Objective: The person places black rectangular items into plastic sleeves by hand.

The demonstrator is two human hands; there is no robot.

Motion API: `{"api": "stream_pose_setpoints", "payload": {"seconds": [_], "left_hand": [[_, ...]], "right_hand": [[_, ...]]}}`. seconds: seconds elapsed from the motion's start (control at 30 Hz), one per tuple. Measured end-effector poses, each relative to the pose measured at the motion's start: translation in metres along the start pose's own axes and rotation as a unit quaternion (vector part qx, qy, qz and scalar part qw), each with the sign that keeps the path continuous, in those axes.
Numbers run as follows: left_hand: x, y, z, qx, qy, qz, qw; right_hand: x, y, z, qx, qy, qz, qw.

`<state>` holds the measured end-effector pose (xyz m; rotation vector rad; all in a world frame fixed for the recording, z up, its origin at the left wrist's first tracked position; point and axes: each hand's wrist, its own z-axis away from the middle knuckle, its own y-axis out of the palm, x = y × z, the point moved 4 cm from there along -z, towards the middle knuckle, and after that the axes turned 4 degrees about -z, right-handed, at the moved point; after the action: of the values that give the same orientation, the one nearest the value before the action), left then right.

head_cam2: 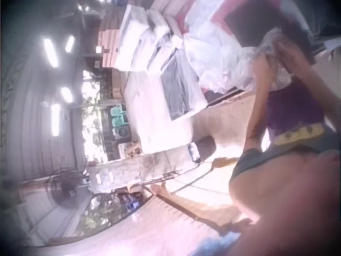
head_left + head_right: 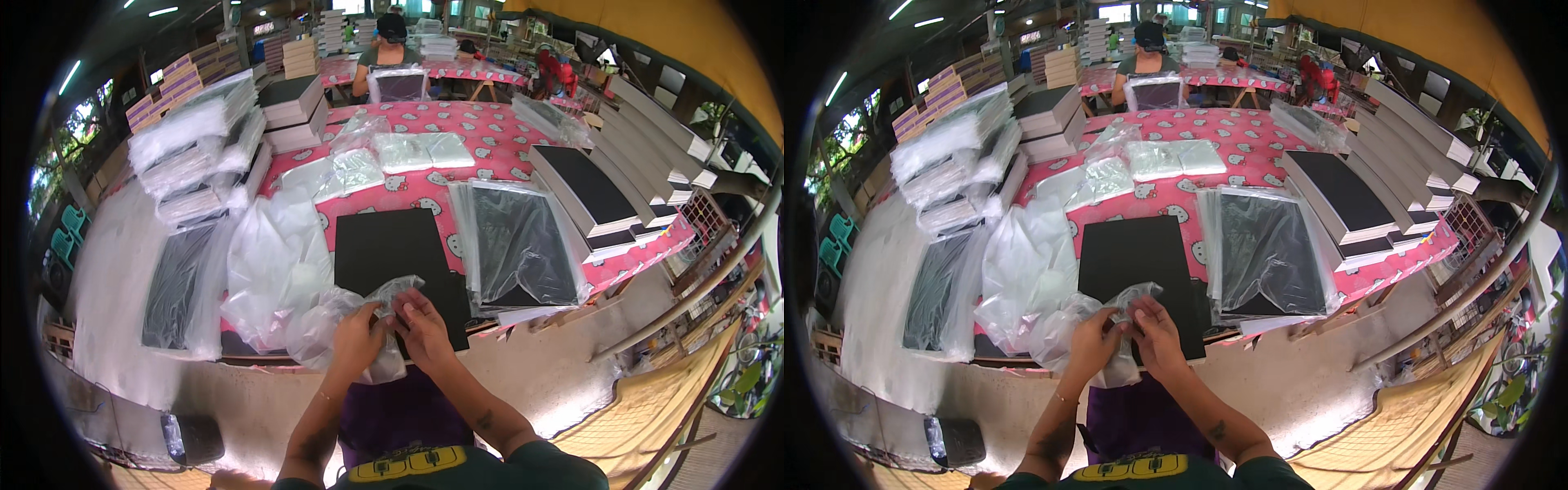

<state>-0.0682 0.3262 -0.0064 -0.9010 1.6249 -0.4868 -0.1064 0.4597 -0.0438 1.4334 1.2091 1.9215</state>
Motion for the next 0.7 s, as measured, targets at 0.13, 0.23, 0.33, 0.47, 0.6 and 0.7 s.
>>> {"api": "stream_pose_setpoints", "payload": {"seconds": [0.13, 0.23, 0.33, 0.47, 0.6, 0.7], "left_hand": [[0.01, 0.005, 0.002, -0.063, -0.015, 0.184, 0.981], [-0.014, -0.007, 0.003, -0.065, 0.079, 0.195, 0.975], [-0.011, -0.008, 0.007, -0.042, 0.061, 0.226, 0.971], [-0.005, -0.01, 0.013, -0.1, 0.061, 0.22, 0.969], [0.012, -0.008, 0.024, -0.118, -0.036, 0.29, 0.949], [0.015, -0.015, 0.024, -0.165, -0.049, 0.253, 0.952]], "right_hand": [[0.007, -0.003, 0.017, -0.074, 0.004, 0.003, 0.997], [0.004, -0.002, 0.018, -0.003, 0.077, 0.023, 0.997], [0.01, -0.01, 0.013, 0.022, 0.035, 0.065, 0.997], [0.009, 0.01, 0.019, 0.042, 0.028, 0.086, 0.995], [0.001, 0.006, 0.023, 0.062, -0.002, 0.151, 0.987], [-0.003, -0.004, 0.025, 0.073, -0.021, 0.128, 0.989]]}}
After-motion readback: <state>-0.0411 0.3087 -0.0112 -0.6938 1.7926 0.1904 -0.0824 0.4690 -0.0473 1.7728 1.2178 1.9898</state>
